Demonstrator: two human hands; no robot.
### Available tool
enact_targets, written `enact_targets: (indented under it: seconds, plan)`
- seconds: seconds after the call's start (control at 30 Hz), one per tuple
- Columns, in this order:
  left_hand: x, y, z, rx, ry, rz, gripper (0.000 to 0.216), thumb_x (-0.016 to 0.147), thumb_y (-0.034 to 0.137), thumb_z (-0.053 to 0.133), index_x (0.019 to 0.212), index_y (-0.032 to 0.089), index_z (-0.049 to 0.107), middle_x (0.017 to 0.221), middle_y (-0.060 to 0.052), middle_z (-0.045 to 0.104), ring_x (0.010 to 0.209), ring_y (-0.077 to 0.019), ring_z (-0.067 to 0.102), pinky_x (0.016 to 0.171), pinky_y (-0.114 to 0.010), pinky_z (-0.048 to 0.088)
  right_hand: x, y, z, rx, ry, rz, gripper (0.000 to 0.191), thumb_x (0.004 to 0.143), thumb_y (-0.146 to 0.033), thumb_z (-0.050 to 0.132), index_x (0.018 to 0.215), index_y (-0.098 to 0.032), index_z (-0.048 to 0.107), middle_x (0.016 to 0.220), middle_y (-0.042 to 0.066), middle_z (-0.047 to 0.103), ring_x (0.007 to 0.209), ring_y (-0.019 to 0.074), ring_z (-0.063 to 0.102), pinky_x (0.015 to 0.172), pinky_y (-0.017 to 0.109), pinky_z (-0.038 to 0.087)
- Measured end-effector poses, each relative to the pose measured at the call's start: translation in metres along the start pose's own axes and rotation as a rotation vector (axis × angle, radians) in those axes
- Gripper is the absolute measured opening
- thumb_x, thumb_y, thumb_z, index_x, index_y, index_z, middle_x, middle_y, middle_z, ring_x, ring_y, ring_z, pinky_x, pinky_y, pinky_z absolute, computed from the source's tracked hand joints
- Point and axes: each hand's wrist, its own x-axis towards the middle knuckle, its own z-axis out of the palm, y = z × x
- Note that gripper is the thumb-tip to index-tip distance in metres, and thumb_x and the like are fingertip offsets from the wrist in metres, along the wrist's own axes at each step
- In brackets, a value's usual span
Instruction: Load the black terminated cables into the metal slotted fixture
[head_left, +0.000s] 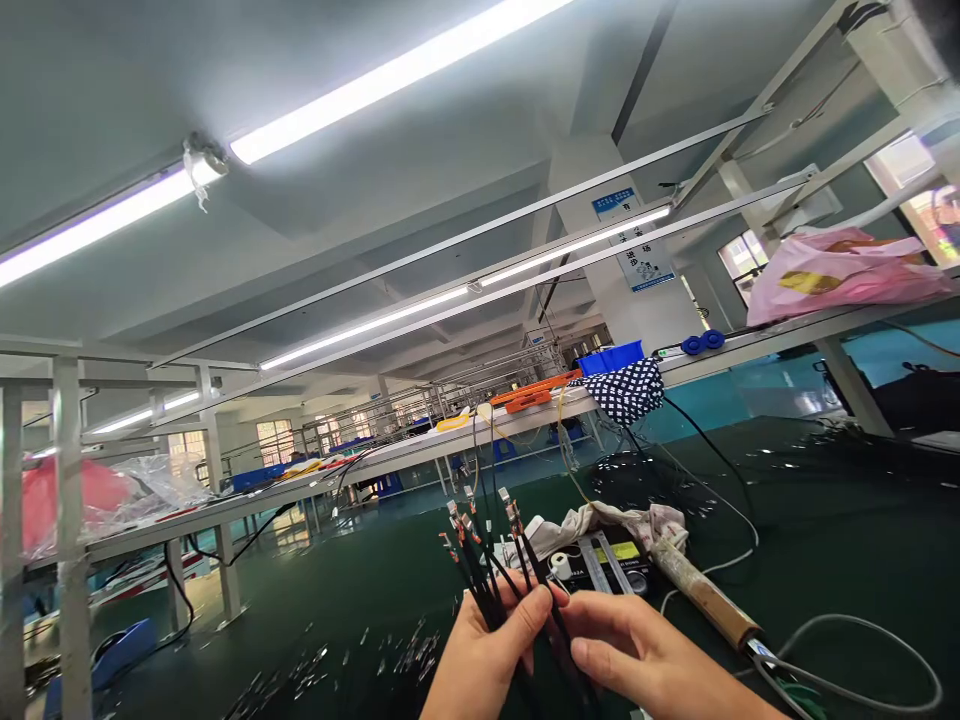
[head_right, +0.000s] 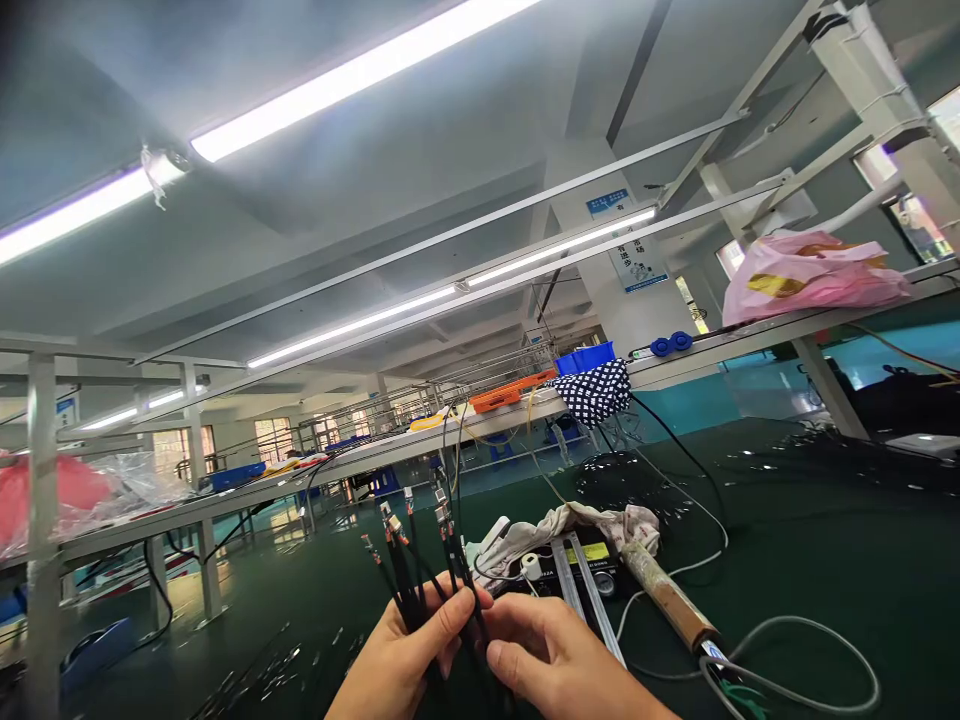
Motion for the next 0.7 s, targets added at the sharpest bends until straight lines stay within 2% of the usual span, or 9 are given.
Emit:
enact_targets:
  seconds: [0.1, 0.17, 0.23, 0.37, 0.5, 0.6, 0.7]
  plan:
    - [0.0, 0.002, 0.0, 0.004, -0.018, 0.001, 0.049, 0.063, 0.063, 0.078, 0.08, 0.017, 0.074, 0.073, 0.0, 0.066, 0.056, -0.0065, 0.044, 0.054, -0.02, 0.032, 0.0, 0.001, -0.002, -0.027, -0.016, 0.048, 0.052, 0.077, -0.067, 0.058, 0.08, -0.015, 0.06, 0.073, 0.001, 0.052, 0.071, 0.018, 0.048, 0.066, 0.03, 0.037]
    - [0.001, 0.001, 0.0, 0.018, -0.01, 0.013, 0.047, 0.065, 0.063, 0.077, 0.078, 0.017, 0.073, 0.069, 0.002, 0.063, 0.055, -0.0063, 0.043, 0.054, -0.02, 0.032, 0.0, 0.001, -0.001, -0.031, 0.024, 0.02, 0.054, 0.078, -0.067, 0.06, 0.091, -0.015, 0.062, 0.085, 0.005, 0.057, 0.081, 0.0209, 0.052, 0.072, 0.031, 0.04]
    - [0.004, -0.002, 0.0, 0.012, -0.02, 0.011, 0.047, 0.065, 0.062, 0.078, 0.077, 0.017, 0.071, 0.065, 0.002, 0.06, 0.057, -0.0079, 0.045, 0.056, -0.02, 0.035, 0.001, -0.001, 0.001, 0.023, -0.002, -0.024, 0.052, 0.077, -0.067, 0.063, 0.094, -0.018, 0.061, 0.092, 0.005, 0.058, 0.089, 0.0214, 0.052, 0.078, 0.031, 0.041]
    - [0.009, -0.01, 0.004, -0.031, -0.047, -0.014, 0.049, 0.061, 0.062, 0.08, 0.078, 0.017, 0.07, 0.073, -0.001, 0.066, 0.07, -0.0145, 0.056, 0.066, -0.025, 0.044, 0.005, 0.0, 0.006, 0.072, -0.136, 0.026, 0.056, 0.074, -0.073, 0.062, 0.074, -0.018, 0.055, 0.069, -0.002, 0.052, 0.063, 0.0129, 0.046, 0.059, 0.025, 0.035]
    - [0.009, -0.009, 0.009, -0.004, -0.08, 0.004, 0.046, 0.065, 0.06, 0.078, 0.079, 0.017, 0.069, 0.073, -0.001, 0.066, 0.072, -0.0142, 0.057, 0.07, -0.025, 0.046, 0.006, 0.004, 0.012, 0.278, -0.148, 0.067, 0.058, 0.065, -0.069, 0.074, 0.089, -0.018, 0.059, 0.074, -0.004, 0.053, 0.066, 0.0105, 0.049, 0.06, 0.021, 0.036]
    - [0.007, -0.005, 0.013, 0.006, -0.081, 0.04, 0.05, 0.065, 0.064, 0.076, 0.079, 0.017, 0.068, 0.079, -0.002, 0.066, 0.07, -0.0126, 0.056, 0.066, -0.023, 0.046, 0.007, 0.012, 0.019, 0.311, -0.12, 0.107, 0.059, 0.061, -0.068, 0.078, 0.083, -0.016, 0.06, 0.071, -0.004, 0.05, 0.064, 0.0089, 0.045, 0.06, 0.021, 0.035]
    - [0.006, 0.003, 0.019, 0.087, -0.108, 0.042, 0.058, 0.072, 0.074, 0.062, 0.084, 0.019, 0.073, 0.085, -0.002, 0.063, 0.073, -0.0122, 0.054, 0.068, -0.022, 0.044, 0.009, 0.026, 0.024, 0.326, -0.029, 0.155, 0.067, 0.058, -0.075, 0.075, 0.083, -0.015, 0.057, 0.068, -0.005, 0.049, 0.058, 0.0069, 0.039, 0.055, 0.021, 0.03]
